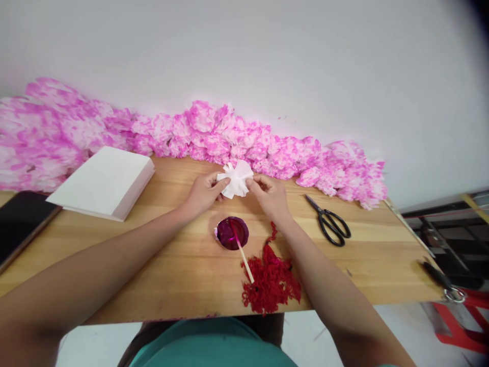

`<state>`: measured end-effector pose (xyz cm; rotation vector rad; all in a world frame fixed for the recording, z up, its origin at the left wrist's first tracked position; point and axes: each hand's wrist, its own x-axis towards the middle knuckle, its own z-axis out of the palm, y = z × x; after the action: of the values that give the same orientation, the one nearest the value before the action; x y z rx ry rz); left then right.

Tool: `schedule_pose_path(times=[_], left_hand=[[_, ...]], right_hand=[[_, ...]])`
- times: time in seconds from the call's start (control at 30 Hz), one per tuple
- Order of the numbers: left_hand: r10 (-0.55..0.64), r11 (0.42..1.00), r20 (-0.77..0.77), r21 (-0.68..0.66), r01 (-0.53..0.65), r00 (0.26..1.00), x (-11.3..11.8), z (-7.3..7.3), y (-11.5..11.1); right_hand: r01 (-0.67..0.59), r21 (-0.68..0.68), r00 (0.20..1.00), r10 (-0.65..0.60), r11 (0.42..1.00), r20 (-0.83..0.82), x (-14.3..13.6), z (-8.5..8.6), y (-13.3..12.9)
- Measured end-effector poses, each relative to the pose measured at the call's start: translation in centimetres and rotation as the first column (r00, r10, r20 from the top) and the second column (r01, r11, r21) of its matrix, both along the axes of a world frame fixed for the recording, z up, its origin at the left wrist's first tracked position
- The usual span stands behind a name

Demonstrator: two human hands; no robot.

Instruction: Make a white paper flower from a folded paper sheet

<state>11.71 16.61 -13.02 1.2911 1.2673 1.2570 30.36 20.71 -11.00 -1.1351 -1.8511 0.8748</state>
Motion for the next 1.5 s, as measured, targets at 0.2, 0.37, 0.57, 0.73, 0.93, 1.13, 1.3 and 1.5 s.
schedule_pose_path(times=[0.2, 0.37, 0.57, 0.73, 0.93, 1.13, 1.3, 1.5], left_hand=[[0.001, 1.000, -0.027, 0.011, 0.000, 1.000, 0.1, 0.3, -0.2], [-0.015, 0.997, -0.128, 0.077, 0.025, 0.992, 0.3, 0.3, -0.3], [-0.031, 0.985, -0.176, 0.161, 0.060, 0.984, 0.5, 0.0, -0.4], [-0.001, 0.984, -0.276, 0.171, 0.051, 0.961, 0.8, 0.1, -0.5], [-0.041, 0.984, -0.287, 0.156, 0.088, 0.957, 0.7, -0.1, -0.3], [0.019, 0.996, -0.194, 0.089, -0.001, 0.981, 0.3, -0.1, -0.2], [0.037, 0.997, -0.130, 0.076, -0.027, 0.991, 0.2, 0.2, -0.3], [0.014, 0.997, -0.121, 0.083, -0.004, 0.993, 0.3, 0.5, -0.4]], right_hand=[[0.208, 0.026, 0.970, -0.203, 0.978, -0.132, 0.5, 0.1, 0.5], [0.029, 0.436, 0.998, -0.052, 0.900, 0.041, -0.1, 1.5, -1.7], [-0.125, 0.575, 0.954, -0.060, 0.808, 0.292, -0.8, 0.8, -1.9], [-0.096, 0.488, 0.964, -0.041, 0.868, 0.262, -0.8, 0.0, -1.4], [0.051, 0.150, 0.999, -0.050, 0.987, -0.014, -0.5, -0.3, -0.5], [0.206, -0.042, 0.948, -0.210, 0.978, -0.237, 0.7, -0.5, 1.1], [0.134, 0.092, 0.984, -0.122, 0.987, -0.127, 0.6, 0.6, -0.2], [-0.021, 0.222, 0.986, -0.016, 0.975, 0.164, -0.1, 0.5, -1.0]])
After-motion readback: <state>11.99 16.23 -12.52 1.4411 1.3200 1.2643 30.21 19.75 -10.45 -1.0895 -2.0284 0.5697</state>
